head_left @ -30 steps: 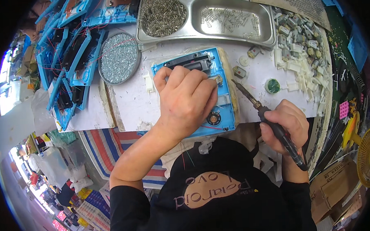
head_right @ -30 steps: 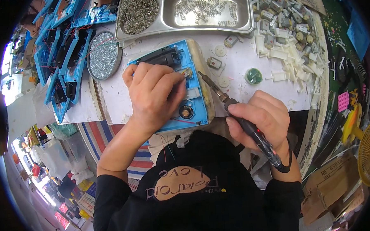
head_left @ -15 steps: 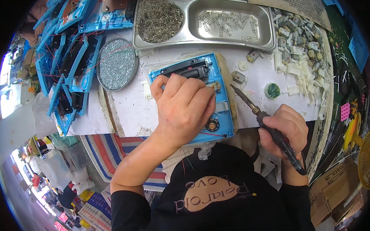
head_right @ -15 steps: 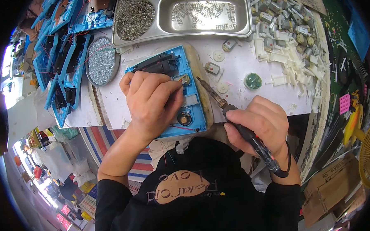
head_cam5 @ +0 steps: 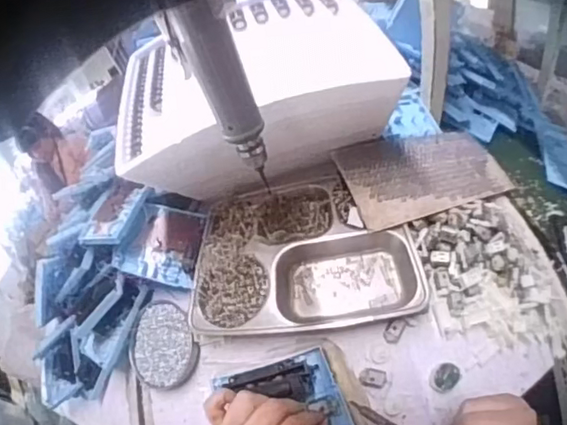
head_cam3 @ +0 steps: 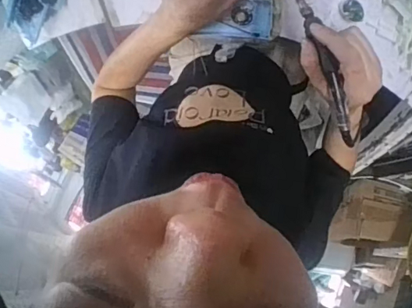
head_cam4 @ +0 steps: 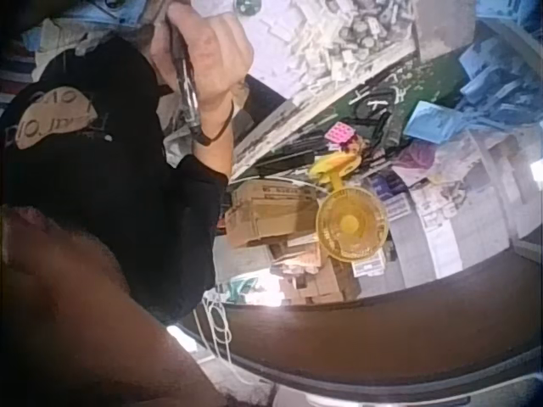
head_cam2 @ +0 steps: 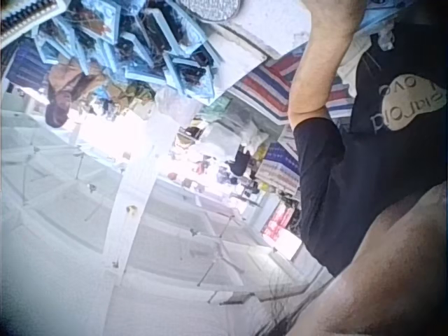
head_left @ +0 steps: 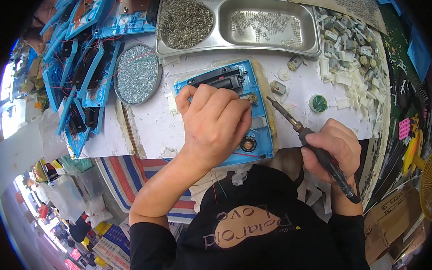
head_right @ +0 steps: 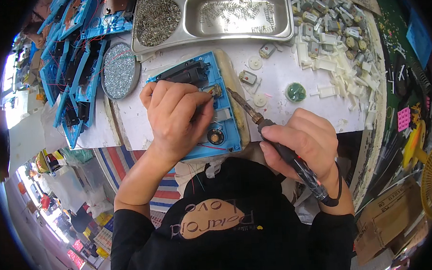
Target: The recorder assembles a blue electronic device, soldering internal wires, fitting the plastic casing, and securing it with an electric screwdriver.
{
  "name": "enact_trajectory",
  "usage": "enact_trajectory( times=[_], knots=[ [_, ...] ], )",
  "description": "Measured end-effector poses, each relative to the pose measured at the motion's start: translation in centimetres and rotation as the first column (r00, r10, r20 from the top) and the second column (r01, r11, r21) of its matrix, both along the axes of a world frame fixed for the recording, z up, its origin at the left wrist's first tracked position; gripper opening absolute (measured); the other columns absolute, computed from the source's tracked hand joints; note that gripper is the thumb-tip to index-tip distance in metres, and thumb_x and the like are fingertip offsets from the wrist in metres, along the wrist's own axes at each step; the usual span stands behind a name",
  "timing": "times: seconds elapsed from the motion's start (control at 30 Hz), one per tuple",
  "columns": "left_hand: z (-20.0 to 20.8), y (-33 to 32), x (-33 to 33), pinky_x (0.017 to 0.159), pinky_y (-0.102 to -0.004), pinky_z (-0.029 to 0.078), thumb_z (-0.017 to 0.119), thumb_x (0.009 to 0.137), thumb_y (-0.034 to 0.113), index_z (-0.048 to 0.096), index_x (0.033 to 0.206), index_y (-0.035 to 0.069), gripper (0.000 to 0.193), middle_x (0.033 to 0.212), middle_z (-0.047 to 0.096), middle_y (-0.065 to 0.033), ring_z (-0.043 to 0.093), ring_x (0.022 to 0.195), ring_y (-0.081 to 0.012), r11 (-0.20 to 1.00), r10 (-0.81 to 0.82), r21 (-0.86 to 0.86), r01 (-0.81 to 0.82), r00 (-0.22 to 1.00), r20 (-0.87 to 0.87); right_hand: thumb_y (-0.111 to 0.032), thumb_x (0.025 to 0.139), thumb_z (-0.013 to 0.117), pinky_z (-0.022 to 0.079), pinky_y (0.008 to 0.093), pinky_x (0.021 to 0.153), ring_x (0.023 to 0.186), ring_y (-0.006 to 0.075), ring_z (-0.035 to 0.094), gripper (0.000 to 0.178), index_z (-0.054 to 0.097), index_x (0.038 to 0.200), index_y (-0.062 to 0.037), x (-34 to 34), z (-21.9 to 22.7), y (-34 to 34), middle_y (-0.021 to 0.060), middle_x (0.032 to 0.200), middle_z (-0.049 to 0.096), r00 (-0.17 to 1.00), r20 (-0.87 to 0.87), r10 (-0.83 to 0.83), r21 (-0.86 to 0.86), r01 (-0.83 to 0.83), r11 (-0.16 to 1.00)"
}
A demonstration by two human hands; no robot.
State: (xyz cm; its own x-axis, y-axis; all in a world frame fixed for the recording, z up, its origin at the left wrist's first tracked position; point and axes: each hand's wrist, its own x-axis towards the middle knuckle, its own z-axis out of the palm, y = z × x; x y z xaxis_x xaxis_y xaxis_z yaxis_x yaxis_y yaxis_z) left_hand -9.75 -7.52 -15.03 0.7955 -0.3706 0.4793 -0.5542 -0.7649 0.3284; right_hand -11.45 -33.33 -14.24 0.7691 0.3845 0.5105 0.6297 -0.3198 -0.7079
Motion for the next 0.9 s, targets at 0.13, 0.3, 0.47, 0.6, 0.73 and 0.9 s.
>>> enact_trajectory(
  times=[0.13, 0.3, 0.47, 0.6, 0.73, 0.9],
  knots=[
    [0.1, 0.0, 0.0, 0.083, -0.0368, 0.037, 0.082, 0.064, 0.006, 0.07, 0.086, 0.011, 0.025, 0.085, 0.065, -0.0017, 0.059, 0.078, -0.0208, 1.0, 0.004, 0.009, -0.004, 1.0, -0.007, 0.001, 0.071, 0.08, 0.037, 0.0305, 0.047, 0.051, 0.02, 0.05, 0.037, 0.068, 0.105, -0.0054, 0.0, 0.0, 0.0, 0.003, 0.063, 0.053, 1.0, -0.005, -0.003, 0.0, 0.003, 1.0],
    [0.1, 0.0, 0.0, 0.084, -0.0367, 0.037, 0.082, 0.065, 0.006, 0.07, 0.086, 0.011, 0.025, 0.085, 0.065, -0.0016, 0.059, 0.078, -0.0208, 1.0, -0.002, 0.005, 0.002, 1.0, -0.005, 0.001, 0.071, 0.08, 0.038, 0.0304, 0.047, 0.051, 0.0199, 0.05, 0.036, 0.068, 0.104, -0.0057, -0.2, -0.2, 0.1, 0.0032, 0.063, 0.054, 1.0, -0.013, -0.024, 0.016, 0.024, 1.0],
    [0.1, -0.1, 0.0, 0.085, -0.0365, 0.036, 0.082, 0.067, 0.008, 0.071, 0.088, 0.011, 0.025, 0.086, 0.064, -0.0015, 0.059, 0.078, -0.021, 1.0, -0.005, 0.001, 0.005, 1.0, -0.005, 0.0, 0.072, 0.08, 0.038, 0.0304, 0.048, 0.051, 0.0201, 0.05, 0.035, 0.068, 0.104, -0.0053, -0.2, -0.1, -0.3, 0.0034, 0.064, 0.055, 0.999, -0.004, -0.033, 0.001, 0.033, 0.999],
    [0.8, 0.1, -0.2, 0.085, -0.0379, 0.036, 0.081, 0.069, 0.011, 0.071, 0.096, 0.011, 0.029, 0.09, 0.064, -0.0012, 0.059, 0.082, -0.0211, 0.999, -0.022, -0.027, 0.021, 0.998, -0.061, -0.001, 0.073, 0.08, 0.038, 0.0308, 0.048, 0.051, 0.0206, 0.05, 0.033, 0.068, 0.104, -0.004, 0.0, -0.1, -0.1, 0.0042, 0.064, 0.055, 0.999, 0.017, -0.028, 0.022, 0.028, 0.999],
    [1.8, 2.8, -1.2, 0.083, -0.0389, 0.04, 0.081, 0.071, 0.013, 0.071, 0.105, 0.009, 0.036, 0.096, 0.064, -0.0024, 0.06, 0.087, -0.0229, 0.958, -0.012, -0.283, -0.037, 0.985, -0.171, 0.0, 0.075, 0.079, 0.039, 0.031, 0.049, 0.052, 0.0216, 0.051, 0.033, 0.067, 0.105, -0.0015, 0.0, 0.2, -0.7, 0.0066, 0.066, 0.058, 0.999, 0.022, -0.032, 0.021, 0.032, 0.999],
    [2.0, 6.6, -0.1, 0.08, -0.0375, 0.045, 0.076, 0.071, 0.008, 0.073, 0.106, 0.011, 0.036, 0.097, 0.065, -0.0017, 0.061, 0.082, -0.0216, 0.976, -0.208, 0.046, 0.211, 0.976, -0.056, 0.001, 0.076, 0.078, 0.04, 0.0313, 0.051, 0.053, 0.0217, 0.052, 0.032, 0.066, 0.106, 0.0016, 0.6, 0.3, -1.0, 0.0095, 0.069, 0.062, 0.998, 0.029, -0.047, 0.03, 0.046, 0.998]
  ],
)
